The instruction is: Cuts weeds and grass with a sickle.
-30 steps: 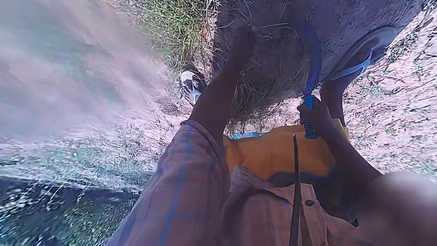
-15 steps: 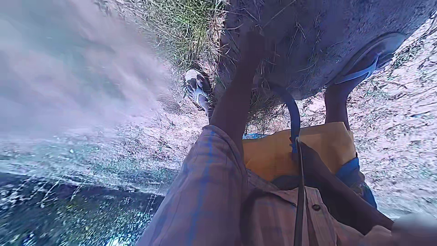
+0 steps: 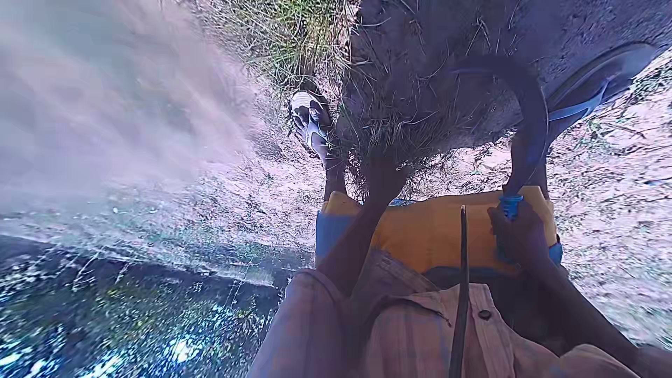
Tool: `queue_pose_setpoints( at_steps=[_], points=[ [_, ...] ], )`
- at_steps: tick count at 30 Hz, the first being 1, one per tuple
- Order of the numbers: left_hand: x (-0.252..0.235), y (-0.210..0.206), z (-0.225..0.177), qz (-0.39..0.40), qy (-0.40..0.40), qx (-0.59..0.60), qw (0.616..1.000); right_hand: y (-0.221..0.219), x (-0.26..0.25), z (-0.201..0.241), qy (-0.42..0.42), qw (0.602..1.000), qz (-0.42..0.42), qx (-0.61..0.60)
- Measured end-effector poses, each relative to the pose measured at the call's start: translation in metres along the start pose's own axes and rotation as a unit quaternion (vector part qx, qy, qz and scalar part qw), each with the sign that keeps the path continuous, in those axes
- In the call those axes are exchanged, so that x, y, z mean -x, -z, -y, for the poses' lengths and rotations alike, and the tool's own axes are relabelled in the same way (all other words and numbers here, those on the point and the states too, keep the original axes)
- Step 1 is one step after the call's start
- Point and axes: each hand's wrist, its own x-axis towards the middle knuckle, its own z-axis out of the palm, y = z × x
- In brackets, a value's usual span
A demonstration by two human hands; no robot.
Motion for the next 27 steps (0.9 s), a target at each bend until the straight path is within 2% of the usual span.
queue_pose_setpoints(
  at_steps=[1, 3, 5, 8, 10, 14, 16, 19, 22, 24, 27],
  points=[
    [-0.010, 0.007, -0.008, -0.069, 0.026, 0.046, 0.996, -0.001, -0.003, -0.003, 0.022, 0.999, -0.002, 0.025],
    [-0.041, 0.011, -0.027, -0.124, 0.110, 0.153, 0.974, -0.003, -0.008, -0.003, 0.049, 0.997, 0.005, 0.057],
    [-0.077, 0.002, -0.042, -0.123, 0.198, 0.247, 0.940, -0.005, -0.011, 0.002, 0.062, 0.995, 0.008, 0.078],
    [-0.103, -0.007, -0.060, -0.083, 0.284, 0.275, 0.915, -0.004, -0.009, 0.005, 0.087, 0.992, -0.011, 0.089],
    [-0.097, -0.009, -0.054, -0.055, 0.267, 0.254, 0.928, 0.004, -0.009, 0.002, 0.099, 0.989, -0.022, 0.109],
    [-0.060, 0.010, 0.007, -0.006, 0.119, 0.209, 0.971, 0.022, -0.028, 0.000, 0.135, 0.977, 0.014, 0.162],
    [-0.044, 0.031, 0.018, 0.005, 0.104, 0.161, 0.981, 0.017, -0.043, 0.008, 0.163, 0.972, 0.044, 0.161],
    [-0.039, 0.052, 0.022, 0.017, 0.084, 0.132, 0.987, -0.006, -0.067, 0.044, 0.154, 0.969, 0.096, 0.169],
    [-0.043, 0.062, 0.023, 0.020, 0.103, 0.109, 0.989, -0.033, -0.091, 0.074, 0.118, 0.958, 0.141, 0.220],
    [-0.045, 0.060, 0.029, 0.013, 0.095, 0.111, 0.989, -0.042, -0.094, 0.072, 0.076, 0.951, 0.187, 0.235],
    [-0.047, 0.041, 0.036, -0.009, 0.094, 0.232, 0.968, -0.034, -0.068, 0.063, 0.007, 0.936, 0.230, 0.264]
  ],
)
